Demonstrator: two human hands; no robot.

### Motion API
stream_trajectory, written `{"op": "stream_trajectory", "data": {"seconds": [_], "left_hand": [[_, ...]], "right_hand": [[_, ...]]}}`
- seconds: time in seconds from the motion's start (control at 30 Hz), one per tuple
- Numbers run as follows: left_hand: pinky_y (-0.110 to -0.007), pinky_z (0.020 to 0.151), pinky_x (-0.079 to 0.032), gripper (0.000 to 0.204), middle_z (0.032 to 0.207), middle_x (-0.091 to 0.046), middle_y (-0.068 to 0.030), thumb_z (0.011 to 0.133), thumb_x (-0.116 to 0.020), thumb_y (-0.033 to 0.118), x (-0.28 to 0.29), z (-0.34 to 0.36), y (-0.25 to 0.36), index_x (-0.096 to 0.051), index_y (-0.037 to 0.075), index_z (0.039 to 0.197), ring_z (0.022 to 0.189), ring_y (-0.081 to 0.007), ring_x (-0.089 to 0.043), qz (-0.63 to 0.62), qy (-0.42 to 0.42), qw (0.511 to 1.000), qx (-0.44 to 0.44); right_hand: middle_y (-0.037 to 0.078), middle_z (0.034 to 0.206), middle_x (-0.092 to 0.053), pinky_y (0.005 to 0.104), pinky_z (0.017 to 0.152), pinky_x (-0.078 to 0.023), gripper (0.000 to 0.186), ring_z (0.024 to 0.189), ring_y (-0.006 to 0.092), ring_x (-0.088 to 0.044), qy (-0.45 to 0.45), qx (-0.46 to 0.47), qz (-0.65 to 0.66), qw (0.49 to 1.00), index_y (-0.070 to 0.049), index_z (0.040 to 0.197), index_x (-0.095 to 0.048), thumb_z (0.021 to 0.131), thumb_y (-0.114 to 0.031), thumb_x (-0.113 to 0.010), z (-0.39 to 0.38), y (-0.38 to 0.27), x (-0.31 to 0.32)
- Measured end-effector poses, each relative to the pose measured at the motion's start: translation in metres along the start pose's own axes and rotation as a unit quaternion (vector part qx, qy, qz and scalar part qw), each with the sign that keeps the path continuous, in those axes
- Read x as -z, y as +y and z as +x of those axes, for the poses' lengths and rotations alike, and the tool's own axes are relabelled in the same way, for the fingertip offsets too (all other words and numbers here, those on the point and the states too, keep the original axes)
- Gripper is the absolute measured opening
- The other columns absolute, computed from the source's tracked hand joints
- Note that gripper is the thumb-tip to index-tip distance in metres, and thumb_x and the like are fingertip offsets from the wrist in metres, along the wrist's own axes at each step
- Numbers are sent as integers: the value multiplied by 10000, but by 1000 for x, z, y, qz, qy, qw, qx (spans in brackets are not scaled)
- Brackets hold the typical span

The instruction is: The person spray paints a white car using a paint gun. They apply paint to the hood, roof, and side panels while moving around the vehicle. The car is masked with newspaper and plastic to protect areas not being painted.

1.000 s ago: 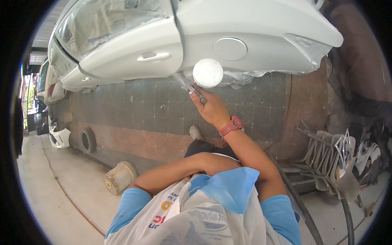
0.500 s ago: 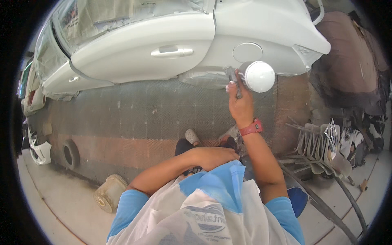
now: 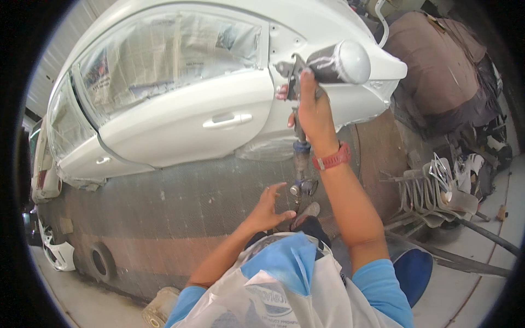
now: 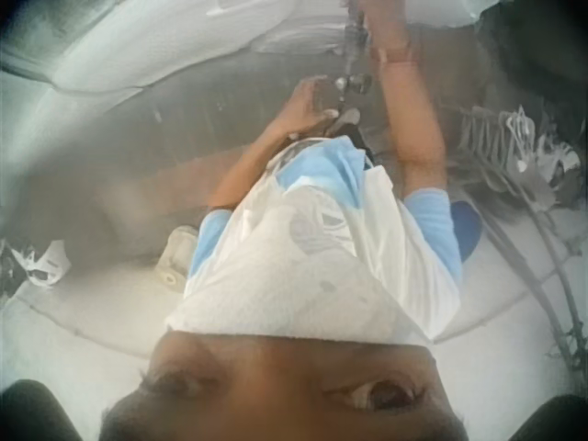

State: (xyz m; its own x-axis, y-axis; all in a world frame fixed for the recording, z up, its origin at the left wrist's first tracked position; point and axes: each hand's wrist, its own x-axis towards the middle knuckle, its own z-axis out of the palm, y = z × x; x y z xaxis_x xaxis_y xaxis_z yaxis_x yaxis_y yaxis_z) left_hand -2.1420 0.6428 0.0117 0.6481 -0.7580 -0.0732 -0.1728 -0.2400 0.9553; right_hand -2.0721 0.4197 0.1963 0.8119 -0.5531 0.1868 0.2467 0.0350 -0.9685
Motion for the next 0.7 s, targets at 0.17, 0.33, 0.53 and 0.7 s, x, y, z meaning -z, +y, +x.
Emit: {"op": "stream_trajectory", "data": {"seconds": [0.17, 0.33, 0.53, 0.7], "left_hand": [[-423, 1006, -485, 501, 1134, -699, -109, 970, -714, 509, -32, 18, -64, -676, 87, 1237, 1121, -264, -639, -151, -315, 935, 61], [-442, 923, -527, 503, 1087, -745, -181, 1034, -587, 534, -41, -30, -162, -692, 75, 1212, 1050, -318, -701, 135, -316, 927, 153], [-455, 947, -527, 453, 1144, -742, -203, 1087, -514, 419, -42, -69, -182, -635, 46, 1313, 1081, -341, -708, 28, -8, 972, 234], [-376, 819, -527, 309, 877, -635, -125, 1095, -523, 286, -28, -58, -125, -611, -3, 1160, 838, -219, -629, -77, 377, 894, 231]], "right_hand": [[84, 913, -723, 250, 428, -430, 695, 852, 172, -750, 24, 60, -47, 997, -55, 1234, -627, 1047, -686, -405, 67, -93, -11], [120, 822, -725, 396, 494, -564, 608, 607, 227, -684, 96, 132, -80, 983, -20, 1068, -695, 1122, -496, -321, 164, -198, 40], [77, 813, -717, 275, 452, -455, 679, 683, 187, -727, 157, 24, -235, 959, -42, 1168, -642, 1049, -665, -399, 294, -244, 128], [114, 784, -707, 296, 461, -479, 685, 631, 217, -719, 83, -8, -251, 964, -23, 1106, -643, 1056, -651, -373, 345, -203, 138]]}}
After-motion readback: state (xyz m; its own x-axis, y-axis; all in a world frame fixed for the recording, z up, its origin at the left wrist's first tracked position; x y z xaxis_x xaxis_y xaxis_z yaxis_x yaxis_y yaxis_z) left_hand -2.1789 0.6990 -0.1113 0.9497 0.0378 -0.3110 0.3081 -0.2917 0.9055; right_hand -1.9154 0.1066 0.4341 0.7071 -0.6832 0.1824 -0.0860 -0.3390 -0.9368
